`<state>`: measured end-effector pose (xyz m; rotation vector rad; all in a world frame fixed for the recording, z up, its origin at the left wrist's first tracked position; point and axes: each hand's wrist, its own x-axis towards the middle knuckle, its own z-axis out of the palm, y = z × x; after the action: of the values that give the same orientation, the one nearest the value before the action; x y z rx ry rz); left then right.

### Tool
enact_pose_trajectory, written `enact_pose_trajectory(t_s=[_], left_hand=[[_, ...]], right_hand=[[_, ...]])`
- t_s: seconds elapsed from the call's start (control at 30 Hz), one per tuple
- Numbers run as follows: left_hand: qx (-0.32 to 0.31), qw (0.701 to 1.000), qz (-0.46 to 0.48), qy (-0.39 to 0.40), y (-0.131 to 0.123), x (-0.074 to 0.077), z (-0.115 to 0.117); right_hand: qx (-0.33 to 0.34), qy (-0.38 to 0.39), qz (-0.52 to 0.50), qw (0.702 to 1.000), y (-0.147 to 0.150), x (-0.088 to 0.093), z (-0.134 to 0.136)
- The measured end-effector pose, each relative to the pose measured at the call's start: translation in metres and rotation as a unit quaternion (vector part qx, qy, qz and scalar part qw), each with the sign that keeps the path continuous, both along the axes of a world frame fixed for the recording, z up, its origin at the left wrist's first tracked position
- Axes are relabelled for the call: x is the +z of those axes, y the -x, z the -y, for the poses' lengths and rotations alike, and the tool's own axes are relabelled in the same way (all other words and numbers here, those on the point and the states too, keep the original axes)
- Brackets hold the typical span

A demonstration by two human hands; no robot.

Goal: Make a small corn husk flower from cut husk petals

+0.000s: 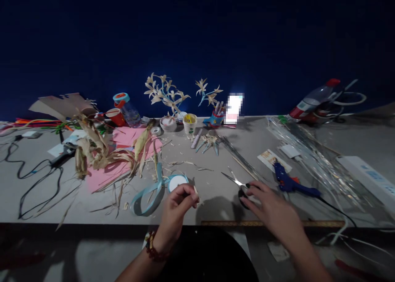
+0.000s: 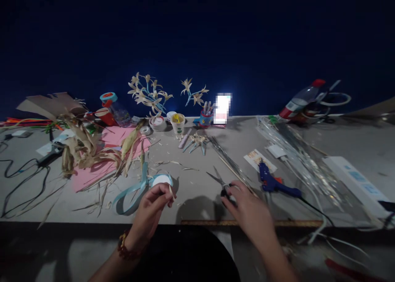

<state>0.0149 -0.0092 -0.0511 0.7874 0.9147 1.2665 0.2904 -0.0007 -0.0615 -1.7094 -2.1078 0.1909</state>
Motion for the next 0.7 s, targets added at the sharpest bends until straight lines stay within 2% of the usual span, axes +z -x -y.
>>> enact_pose_trajectory(t_s=[0.07, 0.13, 0.2, 0.3, 0.37, 0.47, 0.53, 0.57, 0.63, 0.67, 0.7], left_hand=[[0.003, 1.000, -0.016, -0.011, -0.001, -0.003, 0.001], [0.005, 0.999, -0.031, -0.021, -0.003, -0.006, 0.001], [0.004, 0.999, -0.040, -0.030, -0.005, -0.008, 0.003], [0.006, 0.995, -0.074, -0.062, -0.004, -0.010, 0.006], [0.036, 0.982, -0.135, -0.125, 0.002, -0.008, 0.007], [0.077, 0.920, -0.276, -0.269, 0.012, -0.002, 0.006], [0.067, 0.872, -0.345, -0.341, 0.016, 0.004, 0.003], [0.057, 0.858, -0.361, -0.361, 0.016, 0.006, 0.001], [0.041, 0.848, -0.366, -0.381, 0.015, 0.009, -0.001], [0.036, 0.852, -0.360, -0.377, 0.013, 0.010, -0.001], [0.032, 0.863, -0.351, -0.363, 0.011, 0.010, -0.001]], right_hand=[[0.062, 0.018, -0.107, 0.992, 0.029, 0.020, 0.004], [0.148, 0.083, -0.231, 0.958, 0.062, 0.036, 0.007], [0.181, 0.130, -0.306, 0.926, 0.090, 0.043, 0.008], [0.160, 0.186, -0.408, 0.879, 0.111, 0.038, 0.007], [0.139, 0.259, -0.496, 0.817, 0.113, 0.031, 0.007], [0.113, 0.359, -0.599, 0.707, 0.112, 0.025, 0.007], [0.099, 0.392, -0.635, 0.659, 0.112, 0.025, 0.007], [0.096, 0.402, -0.647, 0.641, 0.113, 0.025, 0.008], [0.098, 0.414, -0.662, 0.617, 0.114, 0.025, 0.009], [0.097, 0.412, -0.664, 0.616, 0.113, 0.025, 0.009], [0.093, 0.399, -0.661, 0.629, 0.113, 0.025, 0.010]])
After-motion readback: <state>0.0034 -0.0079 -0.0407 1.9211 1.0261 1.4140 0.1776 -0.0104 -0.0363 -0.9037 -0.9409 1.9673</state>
